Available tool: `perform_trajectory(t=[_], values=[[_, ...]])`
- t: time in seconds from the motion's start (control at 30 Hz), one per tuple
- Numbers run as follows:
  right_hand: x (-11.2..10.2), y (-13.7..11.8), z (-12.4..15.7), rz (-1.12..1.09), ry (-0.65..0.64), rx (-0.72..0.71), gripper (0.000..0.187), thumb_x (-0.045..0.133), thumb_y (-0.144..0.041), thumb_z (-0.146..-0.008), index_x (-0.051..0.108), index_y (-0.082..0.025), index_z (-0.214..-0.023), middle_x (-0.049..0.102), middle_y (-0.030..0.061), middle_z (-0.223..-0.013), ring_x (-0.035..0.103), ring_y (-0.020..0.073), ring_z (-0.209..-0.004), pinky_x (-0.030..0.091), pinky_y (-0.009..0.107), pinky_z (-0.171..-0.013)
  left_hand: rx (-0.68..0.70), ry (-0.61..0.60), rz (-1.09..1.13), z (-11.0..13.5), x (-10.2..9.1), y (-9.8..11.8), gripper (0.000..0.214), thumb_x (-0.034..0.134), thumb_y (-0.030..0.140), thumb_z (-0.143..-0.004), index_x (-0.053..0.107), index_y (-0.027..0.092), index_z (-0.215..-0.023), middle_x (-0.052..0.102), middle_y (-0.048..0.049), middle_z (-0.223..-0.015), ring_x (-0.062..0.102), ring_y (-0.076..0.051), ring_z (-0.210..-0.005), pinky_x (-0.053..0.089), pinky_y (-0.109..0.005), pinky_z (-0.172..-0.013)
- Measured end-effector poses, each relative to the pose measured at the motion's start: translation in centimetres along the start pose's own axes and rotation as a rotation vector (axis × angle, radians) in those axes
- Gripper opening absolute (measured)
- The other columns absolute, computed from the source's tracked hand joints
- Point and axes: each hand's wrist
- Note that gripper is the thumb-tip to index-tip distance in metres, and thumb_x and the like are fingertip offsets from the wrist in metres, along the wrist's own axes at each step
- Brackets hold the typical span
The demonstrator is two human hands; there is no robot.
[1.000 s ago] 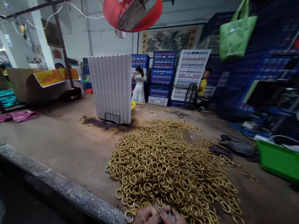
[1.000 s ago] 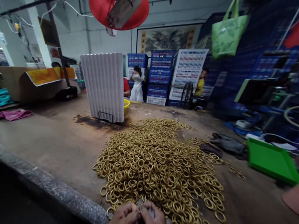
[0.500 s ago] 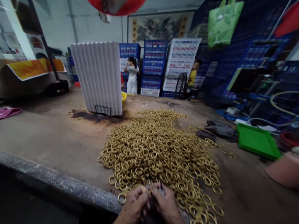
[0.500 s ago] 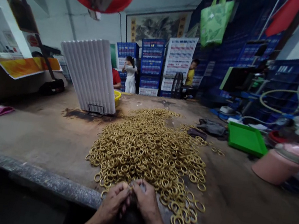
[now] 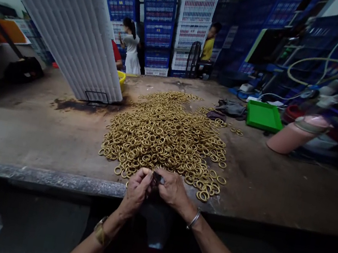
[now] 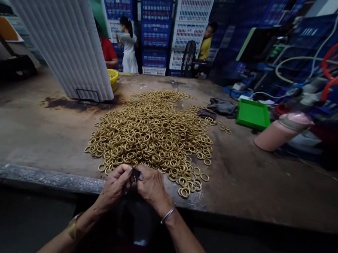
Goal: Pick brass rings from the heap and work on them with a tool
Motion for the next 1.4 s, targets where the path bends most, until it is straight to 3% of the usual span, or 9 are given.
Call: perform_trajectory(t=[0.4, 0.53, 0.63, 0.73, 0.9, 1.03, 1.1, 1.27, 1.4], values=[[0.3, 0.0, -0.1, 0.050, -0.053, 0.045, 0.016, 0.042, -0.011, -0.073, 0.056, -0.019, -0.075, 0.060, -0.0003, -0.065, 0.049, 0.0112, -0.059, 0.026, 0.021, -0.054, 0.045, 0.026, -0.073, -0.1, 0.0, -0.2, 0.030, 0.051, 0.045, -0.078, 0.045, 0.017, -0.067, 0.041, 0.0071, -0.049, 0.033, -0.004, -0.041, 0.027, -0.016, -0.040], [0.1, 0.7, -0.1, 0.040, -0.105, 0.098, 0.015, 0.043, -0.015, -0.076, 0.057, -0.020, -0.075, 0.059, -0.0009, -0.063, 0.049, 0.0106, -0.056, 0.025, 0.021, -0.052, 0.074, -0.031, -0.023, 0.9, 0.2, 0.5, 0.031, 0.053, 0.044, -0.077, 0.045, 0.016, -0.066, 0.046, 0.0053, -0.053, 0.035, -0.004, -0.043, 0.028, -0.017, -0.042], [0.1, 1.7, 0.0, 0.077, -0.046, 0.226, 0.016, 0.043, -0.022, -0.079, 0.059, -0.020, -0.077, 0.059, -0.0002, -0.061, 0.048, 0.0109, -0.054, 0.026, 0.021, -0.051, -0.011, -0.089, 0.088, 1.8, 0.4, 1.4, 0.030, 0.055, 0.044, -0.076, 0.046, 0.016, -0.068, 0.050, 0.0038, -0.057, 0.038, -0.004, -0.044, 0.030, -0.017, -0.043], [0.2, 2.4, 0.1, 0.108, 0.033, 0.350, 0.019, 0.042, -0.026, -0.082, 0.059, -0.020, -0.080, 0.060, 0.0005, -0.061, 0.050, 0.0115, -0.052, 0.028, 0.022, -0.052, -0.157, -0.049, 0.301, 2.0, 0.2, 1.6, 0.030, 0.059, 0.043, -0.073, 0.046, 0.017, -0.069, 0.056, 0.0019, -0.066, 0.041, -0.005, -0.044, 0.028, -0.017, -0.039], [0.7, 1.8, 0.0, 0.198, 0.034, 0.343, 0.017, 0.047, -0.029, -0.081, 0.056, -0.021, -0.094, 0.065, 0.0034, -0.083, 0.058, 0.0147, -0.074, 0.032, 0.023, -0.062, -0.245, 0.019, 0.506, 1.7, -0.9, 0.6, 0.022, 0.062, 0.033, -0.071, 0.050, 0.015, -0.072, 0.060, -0.0027, -0.074, 0.044, -0.005, -0.048, 0.029, -0.017, -0.040], [1.2, 1.0, -0.1, 0.265, -0.014, 0.413, 0.019, 0.051, -0.027, -0.079, 0.053, -0.022, -0.097, 0.062, 0.0036, -0.095, 0.057, 0.0172, -0.085, 0.033, 0.025, -0.068, -0.352, 0.057, 0.607, 1.6, -1.7, -0.1, 0.024, 0.064, 0.029, -0.070, 0.056, 0.016, -0.088, 0.059, -0.0005, -0.070, 0.042, -0.005, -0.045, 0.030, -0.017, -0.040], [1.5, 0.9, -0.1, 0.281, 0.013, 0.406, 0.024, 0.050, -0.025, -0.078, 0.051, -0.022, -0.102, 0.060, 0.0041, -0.100, 0.055, 0.0186, -0.089, 0.033, 0.027, -0.072, -0.402, 0.099, 0.629, 1.4, -2.0, -0.3, 0.031, 0.068, 0.026, -0.065, 0.059, 0.015, -0.092, 0.060, -0.0023, -0.073, 0.047, -0.007, -0.050, 0.032, -0.017, -0.042], [2.2, 1.3, 0.5, 0.295, 0.052, 0.388, 0.028, 0.048, -0.019, -0.075, 0.050, -0.022, -0.103, 0.057, 0.0047, -0.102, 0.054, 0.0192, -0.086, 0.033, 0.029, -0.071, -0.457, 0.122, 0.638, 0.8, -2.0, -0.5, 0.025, 0.076, 0.027, -0.054, 0.059, 0.013, -0.065, 0.060, -0.0027, -0.070, 0.054, -0.012, -0.060, 0.036, -0.018, -0.043], [2.3, 1.7, 0.8, 0.252, 0.059, 0.357, 0.032, 0.046, -0.014, -0.073, 0.049, -0.021, -0.105, 0.056, 0.0057, -0.104, 0.053, 0.0191, -0.089, 0.033, 0.029, -0.074, -0.433, 0.107, 0.495, 0.4, -1.3, -0.9, 0.033, 0.078, 0.035, -0.051, 0.059, 0.013, -0.066, 0.059, -0.0030, -0.067, 0.055, -0.012, -0.058, 0.034, -0.018, -0.040]])
Point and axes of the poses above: each hand's wrist, its own z-axis away from the middle knuckle, its own x-axis out of the palm, y = z × x
